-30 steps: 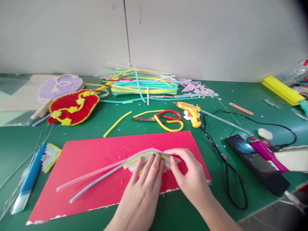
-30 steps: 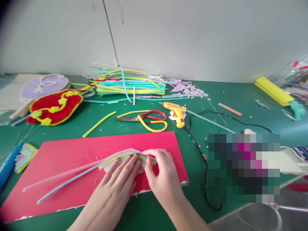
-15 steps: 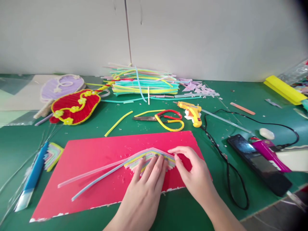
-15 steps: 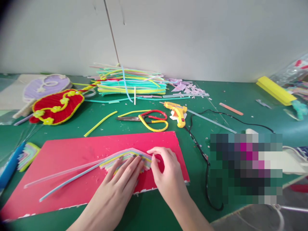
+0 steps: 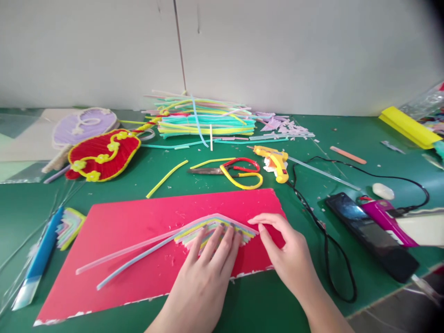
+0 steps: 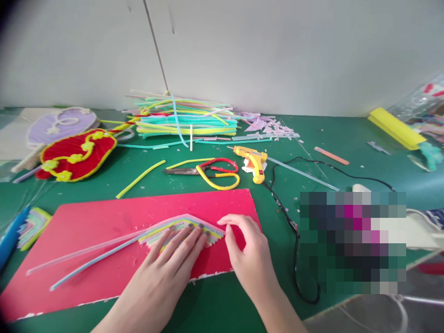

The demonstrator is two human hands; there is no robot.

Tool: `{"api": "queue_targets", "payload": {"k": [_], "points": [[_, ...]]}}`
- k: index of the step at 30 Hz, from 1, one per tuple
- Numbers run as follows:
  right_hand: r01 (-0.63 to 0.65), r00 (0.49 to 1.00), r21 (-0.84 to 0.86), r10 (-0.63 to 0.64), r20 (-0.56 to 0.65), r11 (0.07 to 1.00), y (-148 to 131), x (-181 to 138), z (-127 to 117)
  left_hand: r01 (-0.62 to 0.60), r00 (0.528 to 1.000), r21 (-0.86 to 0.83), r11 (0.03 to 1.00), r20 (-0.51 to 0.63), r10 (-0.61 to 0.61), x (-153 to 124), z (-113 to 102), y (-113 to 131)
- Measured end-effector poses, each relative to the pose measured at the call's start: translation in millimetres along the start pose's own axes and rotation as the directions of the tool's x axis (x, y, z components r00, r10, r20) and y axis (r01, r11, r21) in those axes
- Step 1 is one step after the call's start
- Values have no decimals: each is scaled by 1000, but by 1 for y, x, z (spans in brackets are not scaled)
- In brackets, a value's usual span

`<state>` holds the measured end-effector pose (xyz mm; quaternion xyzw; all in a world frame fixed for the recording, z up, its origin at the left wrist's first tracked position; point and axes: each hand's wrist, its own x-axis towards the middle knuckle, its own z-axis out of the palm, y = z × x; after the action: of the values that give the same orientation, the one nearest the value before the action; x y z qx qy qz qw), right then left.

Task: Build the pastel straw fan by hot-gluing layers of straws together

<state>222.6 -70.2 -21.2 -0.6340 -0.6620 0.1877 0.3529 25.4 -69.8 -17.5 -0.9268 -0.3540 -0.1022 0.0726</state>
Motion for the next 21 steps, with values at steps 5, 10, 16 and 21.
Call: {"api": "queue_targets", "payload": {"k": [5,10,16,21], "points": [[44,999,1,-44,26,999,-6,-1,4,11,1000,-14,1000,8,-11,2,2,1],[37,999,2,-37,1,999,-8,-1,4,-2,1000,-29,1000,7,2,3,1,0],[26,998,-7,-26,-52,1000,-7,0,3,-63,998,-65,996,-11,63,1,4,-3],[29,999,-10,-29,-44,1000,-7,0,4,-61,998,-87,994,28,63,2,6,-5]]}}
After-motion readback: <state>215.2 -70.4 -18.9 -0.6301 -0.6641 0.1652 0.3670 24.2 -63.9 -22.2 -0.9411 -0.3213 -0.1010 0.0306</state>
